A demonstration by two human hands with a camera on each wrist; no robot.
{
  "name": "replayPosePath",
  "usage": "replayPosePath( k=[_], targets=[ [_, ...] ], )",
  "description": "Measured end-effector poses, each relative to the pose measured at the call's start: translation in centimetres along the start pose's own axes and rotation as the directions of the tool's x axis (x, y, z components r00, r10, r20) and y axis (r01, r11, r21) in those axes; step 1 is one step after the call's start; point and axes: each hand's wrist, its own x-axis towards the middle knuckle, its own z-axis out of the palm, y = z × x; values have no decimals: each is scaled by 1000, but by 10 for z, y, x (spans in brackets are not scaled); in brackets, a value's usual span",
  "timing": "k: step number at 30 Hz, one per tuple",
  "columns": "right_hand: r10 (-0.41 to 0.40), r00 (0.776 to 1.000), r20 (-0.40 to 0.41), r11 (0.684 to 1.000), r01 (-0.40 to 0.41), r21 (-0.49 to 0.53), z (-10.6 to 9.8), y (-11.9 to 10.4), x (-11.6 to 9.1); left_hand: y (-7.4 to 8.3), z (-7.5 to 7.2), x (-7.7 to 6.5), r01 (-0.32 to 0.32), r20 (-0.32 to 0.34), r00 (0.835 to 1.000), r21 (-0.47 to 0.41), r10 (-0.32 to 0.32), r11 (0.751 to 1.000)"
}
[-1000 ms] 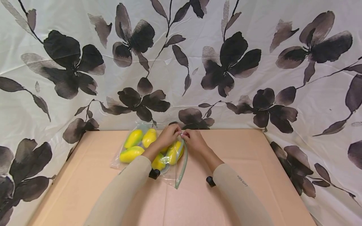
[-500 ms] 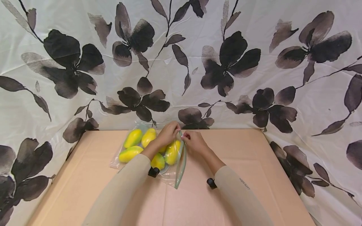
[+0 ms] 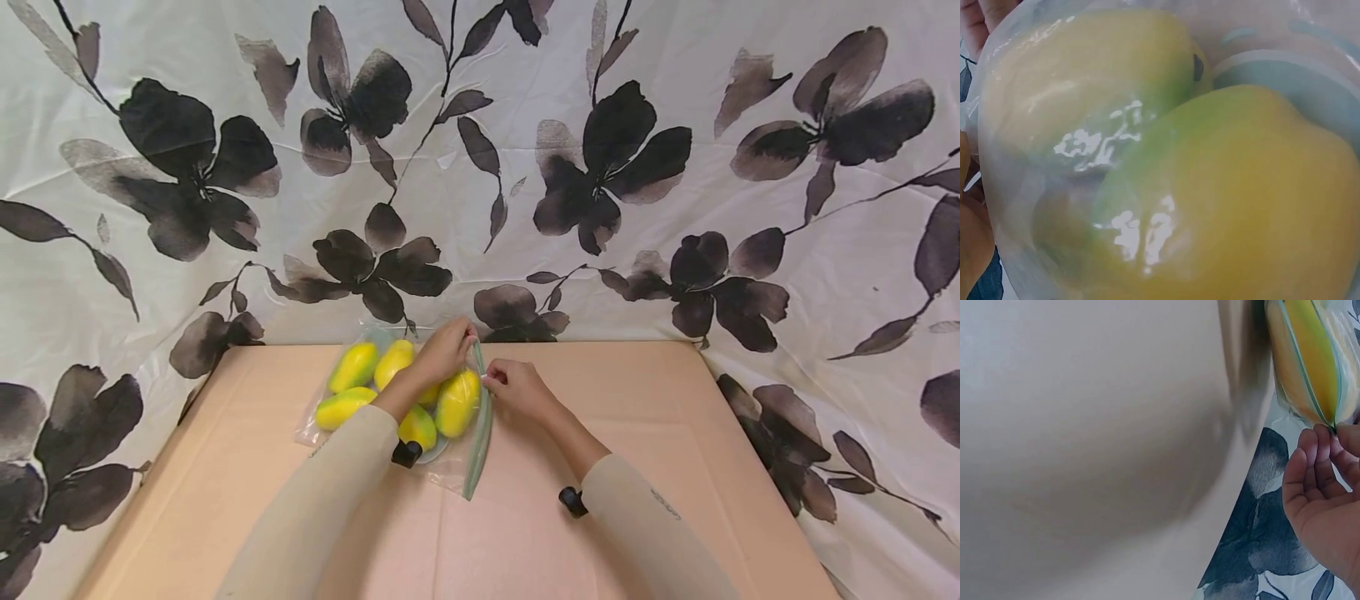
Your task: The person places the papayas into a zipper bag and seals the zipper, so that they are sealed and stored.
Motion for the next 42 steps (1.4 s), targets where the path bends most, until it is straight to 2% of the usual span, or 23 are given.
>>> replayPosePath(
  k=[8,17,22,35,42],
  targets=[
    [-21,999,51,1000,21,-12,4,-3,-16,0,-3,4,2,3,1000,19,-2,1000],
    [-31,987,159,1000,31,4,13,1,-35,1,-7,7,27,-38,999,36,-26,999],
    [-32,974,222,999,29,16,19,1,-45,1,-10,9,21,-71,997,66,-16,998],
    [-64,958,279,998,54,42,26,-6,-68,-2,-12,10,20,-104,994,73,-13,997],
    [-93,946,310,995,80,53,31,-7,-76,-2,-16,11,35,-97,995,55,-30,998]
  ],
)
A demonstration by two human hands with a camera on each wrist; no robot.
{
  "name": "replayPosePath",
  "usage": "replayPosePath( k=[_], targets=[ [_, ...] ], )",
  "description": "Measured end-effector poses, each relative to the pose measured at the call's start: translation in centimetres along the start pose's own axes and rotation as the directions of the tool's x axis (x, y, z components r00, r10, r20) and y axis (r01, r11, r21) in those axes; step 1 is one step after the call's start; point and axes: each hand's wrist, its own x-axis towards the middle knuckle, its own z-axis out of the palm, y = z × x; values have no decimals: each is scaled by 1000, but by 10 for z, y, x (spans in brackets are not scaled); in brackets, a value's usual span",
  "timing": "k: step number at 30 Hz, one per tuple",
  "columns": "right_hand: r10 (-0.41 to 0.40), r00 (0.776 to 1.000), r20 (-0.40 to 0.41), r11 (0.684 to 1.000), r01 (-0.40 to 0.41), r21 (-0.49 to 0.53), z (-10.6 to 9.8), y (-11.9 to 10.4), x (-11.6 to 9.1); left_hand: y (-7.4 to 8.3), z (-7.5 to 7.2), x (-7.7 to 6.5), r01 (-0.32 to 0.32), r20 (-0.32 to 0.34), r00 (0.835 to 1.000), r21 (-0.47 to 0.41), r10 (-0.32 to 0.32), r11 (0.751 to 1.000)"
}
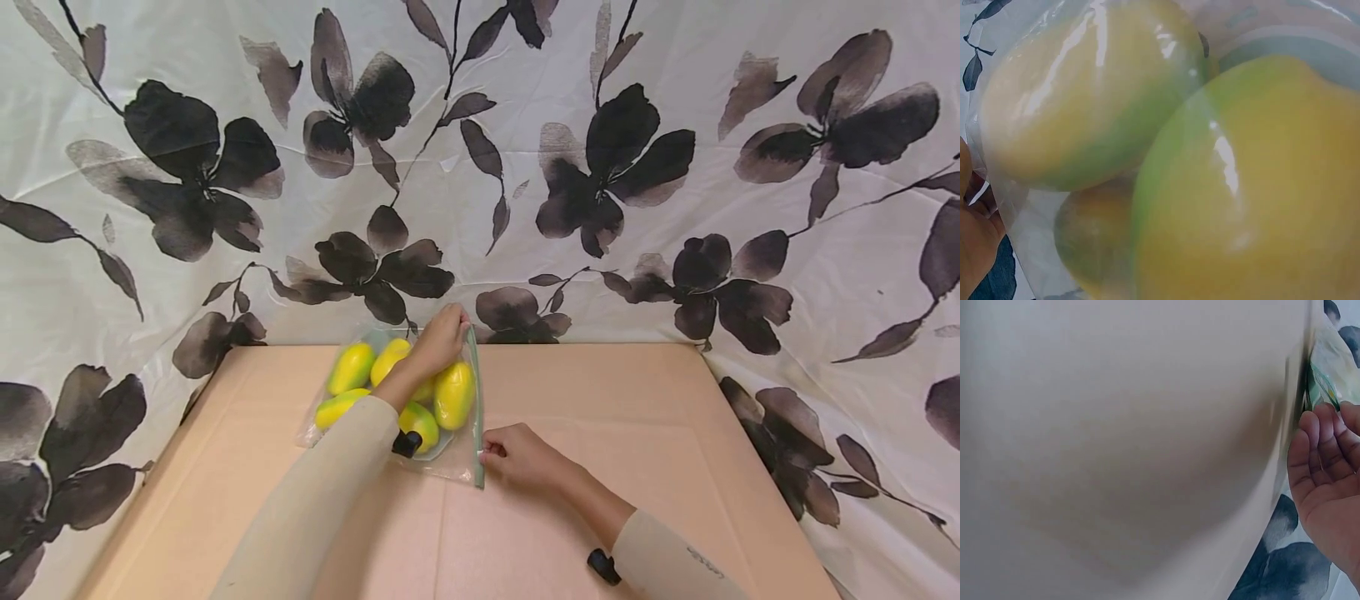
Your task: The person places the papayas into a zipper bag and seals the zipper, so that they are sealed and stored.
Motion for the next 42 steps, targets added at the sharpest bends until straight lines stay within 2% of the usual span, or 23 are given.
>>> replayPosePath(
  k=[6,14,18,21,28,34,42],
  targets=[
    [-8,998,61,999,6,33,10,2,-11,0,-3,1,23,-10,1000,-19,-24,1000],
    [-1,998,67,998,-3,58,11,7,-18,2,-1,1,0,-1,1000,-11,0,1000],
    [-11,996,89,998,5,68,11,8,-18,2,0,0,-5,47,999,-24,6,1000],
    [-7,996,91,997,0,78,10,9,-17,0,2,-1,20,97,995,-35,-16,999],
    [28,996,86,996,-35,76,2,10,-11,-5,7,-7,83,224,972,-57,-69,995],
    [68,997,48,996,-70,47,-12,12,-3,-5,5,-18,49,240,970,-19,-43,999],
    [90,991,-102,996,-92,-18,-47,12,16,-3,-1,-43,-21,238,971,31,13,999]
  ],
)
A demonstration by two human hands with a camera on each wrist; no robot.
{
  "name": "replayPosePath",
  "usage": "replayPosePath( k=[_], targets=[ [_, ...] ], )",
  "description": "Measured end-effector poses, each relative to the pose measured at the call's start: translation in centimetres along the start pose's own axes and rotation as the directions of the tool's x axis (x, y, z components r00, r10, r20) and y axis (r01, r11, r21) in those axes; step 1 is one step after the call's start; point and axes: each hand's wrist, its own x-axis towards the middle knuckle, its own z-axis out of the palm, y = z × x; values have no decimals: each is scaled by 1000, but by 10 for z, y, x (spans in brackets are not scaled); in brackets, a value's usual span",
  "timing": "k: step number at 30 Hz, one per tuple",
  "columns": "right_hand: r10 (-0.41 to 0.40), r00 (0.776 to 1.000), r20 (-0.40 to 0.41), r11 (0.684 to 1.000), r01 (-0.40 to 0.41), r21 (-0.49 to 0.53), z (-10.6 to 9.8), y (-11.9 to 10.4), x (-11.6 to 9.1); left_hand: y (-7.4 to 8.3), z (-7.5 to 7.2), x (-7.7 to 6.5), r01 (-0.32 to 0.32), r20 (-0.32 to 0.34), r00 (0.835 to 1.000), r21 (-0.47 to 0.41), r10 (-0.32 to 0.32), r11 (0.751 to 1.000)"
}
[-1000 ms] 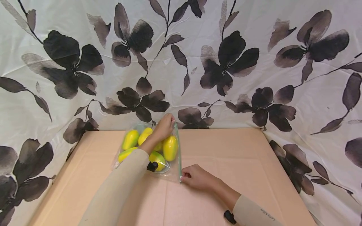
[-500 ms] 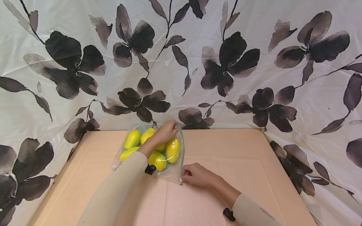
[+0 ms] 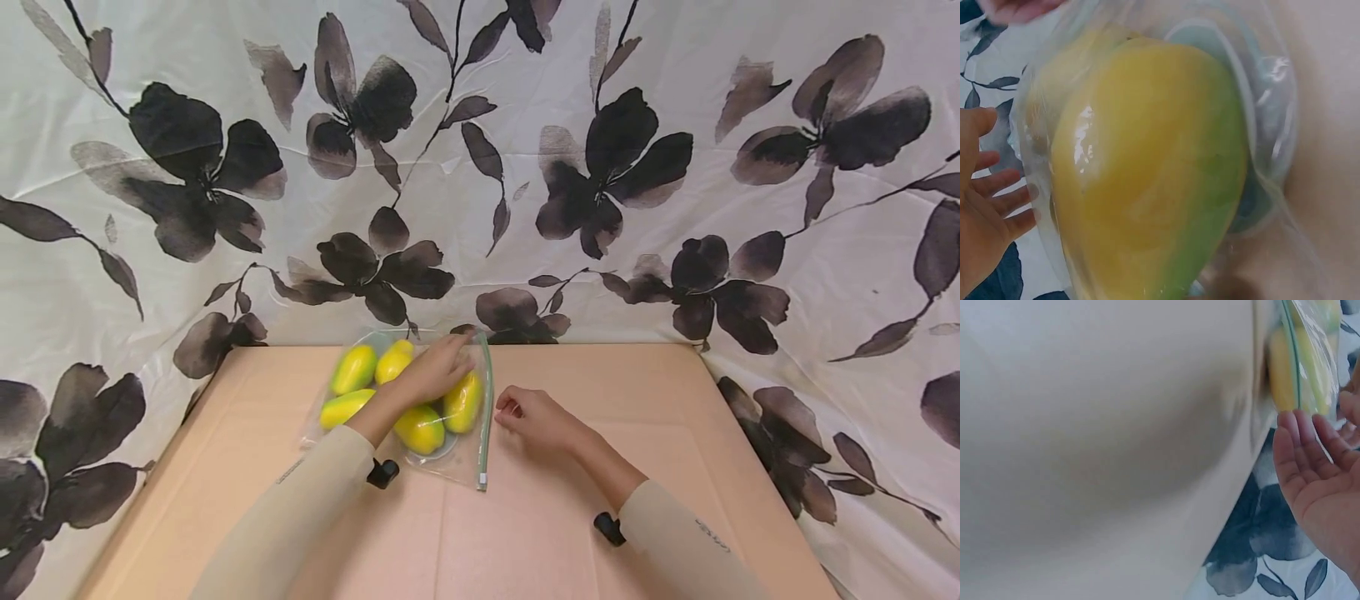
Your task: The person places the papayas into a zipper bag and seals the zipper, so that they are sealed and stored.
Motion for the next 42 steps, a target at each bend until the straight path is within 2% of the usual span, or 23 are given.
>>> replayPosePath(
  k=[5,8,11,15,20,26,28,31,34,38,42],
  targets=[
    [77,995,-59,997,-76,14,-12,-4,17,-1,-3,-13,-2,-2,1000,41,2,999],
    [135,988,-70,990,-132,56,-10,-3,28,-5,-7,-24,12,-8,1000,67,-11,998],
    [185,982,-47,975,-177,138,-2,0,36,-12,-13,-37,18,-24,1000,71,-16,997],
    [234,972,-21,947,-223,230,11,0,42,-27,-22,-54,15,-63,998,63,-11,998],
    [251,967,-32,938,-235,256,25,4,47,-48,-32,-79,50,-123,991,12,-48,999],
    [269,962,-49,915,-239,325,35,3,47,-77,-37,-108,84,-228,970,-20,-87,996],
    [268,962,-58,912,-233,338,35,1,47,-88,-39,-117,118,-246,961,-42,-125,992],
    [262,963,-63,916,-228,330,35,-1,47,-104,-43,-128,186,-258,944,-108,-208,977],
    [256,964,-65,928,-226,296,35,0,48,-119,-46,-135,252,-235,928,-180,-290,951],
    [247,967,-69,935,-219,277,35,2,48,-131,-48,-140,320,-161,916,-256,-366,912],
    [245,967,-71,936,-216,278,33,3,47,-139,-46,-140,364,-80,908,-330,-410,871]
  ],
)
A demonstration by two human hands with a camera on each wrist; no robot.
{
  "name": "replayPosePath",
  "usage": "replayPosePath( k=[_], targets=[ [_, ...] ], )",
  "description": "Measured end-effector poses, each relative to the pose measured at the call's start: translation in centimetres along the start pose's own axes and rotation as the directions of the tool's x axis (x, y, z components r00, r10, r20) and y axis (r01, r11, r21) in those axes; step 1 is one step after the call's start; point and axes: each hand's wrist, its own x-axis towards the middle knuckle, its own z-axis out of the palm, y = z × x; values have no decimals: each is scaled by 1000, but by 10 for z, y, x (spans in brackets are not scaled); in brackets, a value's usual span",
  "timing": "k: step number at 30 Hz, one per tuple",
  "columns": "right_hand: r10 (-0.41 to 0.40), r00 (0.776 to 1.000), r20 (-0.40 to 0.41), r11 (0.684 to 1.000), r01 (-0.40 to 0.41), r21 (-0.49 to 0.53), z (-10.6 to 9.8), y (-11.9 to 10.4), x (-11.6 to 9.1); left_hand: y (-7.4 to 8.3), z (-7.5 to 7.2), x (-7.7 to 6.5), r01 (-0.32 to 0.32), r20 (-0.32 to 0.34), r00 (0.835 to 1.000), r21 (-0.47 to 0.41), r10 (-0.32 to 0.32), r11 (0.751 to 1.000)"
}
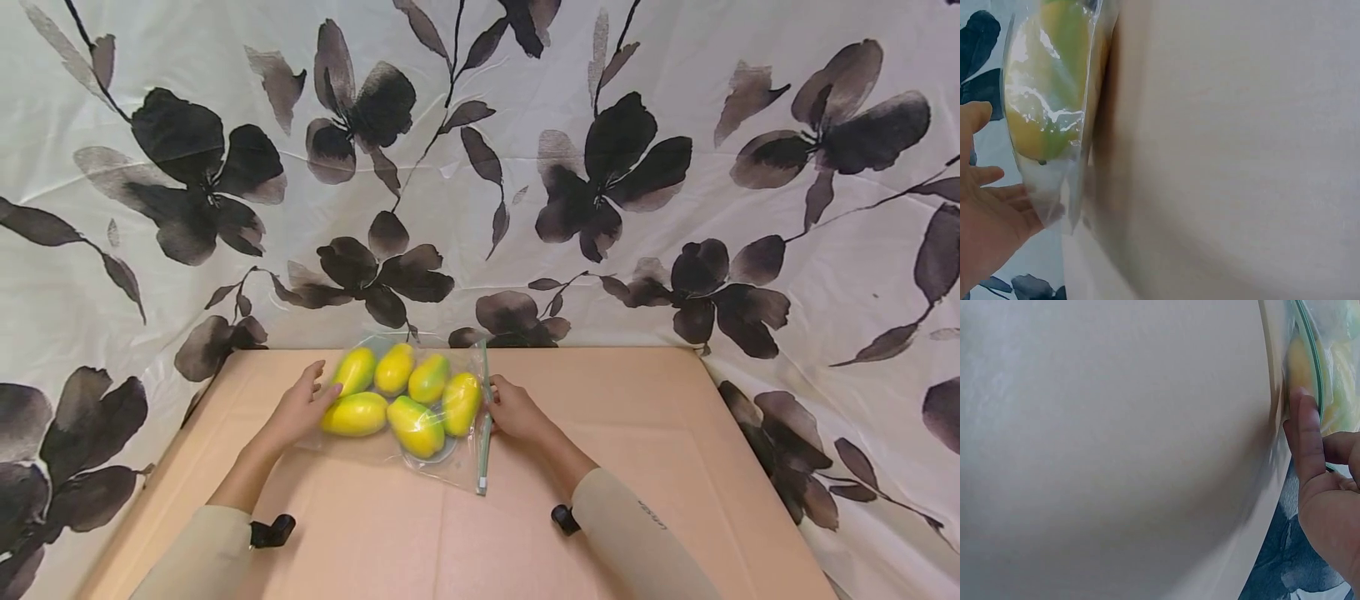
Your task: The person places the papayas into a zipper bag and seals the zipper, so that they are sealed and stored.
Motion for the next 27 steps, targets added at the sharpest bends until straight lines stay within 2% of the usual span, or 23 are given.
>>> replayPosePath(
  k=[4,11,14,19,27],
  targets=[
    [3,1000,-2,1000,-3,-4,-1,0,-1,-5,3,4,43,49,998,-65,-39,997],
    [-4,999,-51,997,0,-78,-5,4,-1,-9,14,6,24,55,998,-100,-19,995],
    [8,998,-59,997,-13,-77,-9,7,0,-8,19,4,18,52,999,-124,-12,992],
    [20,997,-71,998,-25,-63,-21,16,-4,-2,32,-1,-4,63,998,-161,15,987],
    [47,998,-44,998,-48,-34,-45,26,-18,20,53,-10,-32,65,997,-181,44,983]
  ],
)
